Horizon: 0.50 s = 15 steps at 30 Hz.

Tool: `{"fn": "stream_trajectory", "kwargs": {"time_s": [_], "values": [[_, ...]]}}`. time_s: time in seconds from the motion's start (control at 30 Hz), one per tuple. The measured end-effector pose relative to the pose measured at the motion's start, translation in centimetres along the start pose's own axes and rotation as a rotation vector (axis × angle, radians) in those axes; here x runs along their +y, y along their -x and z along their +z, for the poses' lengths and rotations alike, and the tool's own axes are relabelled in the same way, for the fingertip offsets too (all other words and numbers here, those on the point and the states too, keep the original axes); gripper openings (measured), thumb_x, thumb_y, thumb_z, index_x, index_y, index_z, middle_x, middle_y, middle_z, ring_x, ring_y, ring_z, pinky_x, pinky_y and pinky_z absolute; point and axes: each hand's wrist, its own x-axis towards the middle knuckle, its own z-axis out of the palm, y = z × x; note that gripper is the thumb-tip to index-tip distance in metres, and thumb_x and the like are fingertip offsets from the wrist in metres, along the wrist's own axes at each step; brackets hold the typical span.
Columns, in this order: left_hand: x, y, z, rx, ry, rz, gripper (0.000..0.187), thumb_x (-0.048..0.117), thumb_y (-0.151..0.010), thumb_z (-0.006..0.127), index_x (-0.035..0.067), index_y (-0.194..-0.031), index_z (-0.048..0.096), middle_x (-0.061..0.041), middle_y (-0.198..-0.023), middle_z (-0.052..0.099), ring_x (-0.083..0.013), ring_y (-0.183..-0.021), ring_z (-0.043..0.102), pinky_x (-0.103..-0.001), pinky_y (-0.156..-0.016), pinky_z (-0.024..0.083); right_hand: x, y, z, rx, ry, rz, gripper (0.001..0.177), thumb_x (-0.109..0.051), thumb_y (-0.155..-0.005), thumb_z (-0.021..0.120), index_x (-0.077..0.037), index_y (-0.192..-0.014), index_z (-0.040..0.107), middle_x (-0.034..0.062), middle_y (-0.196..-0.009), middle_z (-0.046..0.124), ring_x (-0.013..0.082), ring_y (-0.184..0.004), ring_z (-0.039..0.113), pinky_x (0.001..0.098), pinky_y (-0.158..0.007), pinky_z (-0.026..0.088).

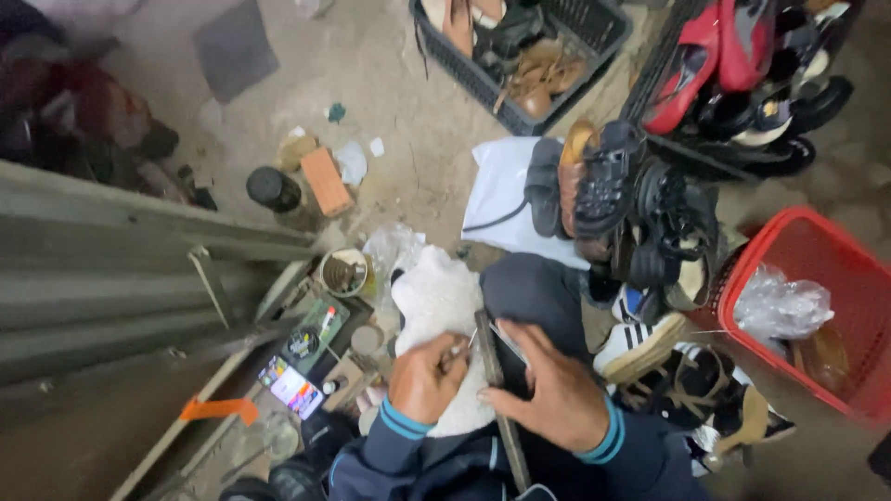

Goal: The person sits on the floor and sews a shoe sole using a needle and thread. They repeatedly push the needle through the sole and pull the thread to secure the stitching.

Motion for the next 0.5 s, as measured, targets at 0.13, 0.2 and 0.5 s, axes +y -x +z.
{"fn": "stream_trajectory", "kwargs": {"time_s": [0.13,0.2,0.5], "values": [[0.3,1.5,-1.0,-0.158,0.305,0.026,0.024,0.02,-0.097,0.066,0.015,-0.08,0.049,-0.002,-0.061,0.039,-0.0135,-0.057,0.043,-0.037,-0.057,0.038,2.3,-0.4,1.9,0.068,0.058,0.008,0.078,-0.053,-0.088,0.068,-0.03,-0.155,0.036,-0.0035,-0.137,0.061,0.0299,-0.056,0.062,0.0539,-0.059,0.053],[1.1,2.5,-1.3,-0.157,0.316,0.096,0.026,0.025,-0.098,0.063,0.017,-0.077,0.049,0.003,-0.062,0.042,-0.0103,-0.059,0.042,-0.035,-0.056,0.038,4.0,-0.9,3.0,0.111,0.111,-0.064,0.072,-0.046,-0.089,0.072,-0.022,-0.151,0.045,-0.0025,-0.099,0.062,0.0223,-0.05,0.049,0.0437,-0.053,0.043],[0.9,0.4,0.7,0.021,-0.338,-0.034,0.039,0.046,-0.099,0.057,0.02,-0.07,0.054,-0.006,-0.064,0.061,-0.0338,-0.057,0.06,-0.049,-0.045,0.045,6.6,-0.8,4.8,0.172,0.147,-0.021,0.037,-0.047,-0.094,0.07,-0.028,-0.125,0.064,0.0045,-0.05,0.043,0.0261,-0.04,0.037,0.0507,-0.045,0.035]]}}
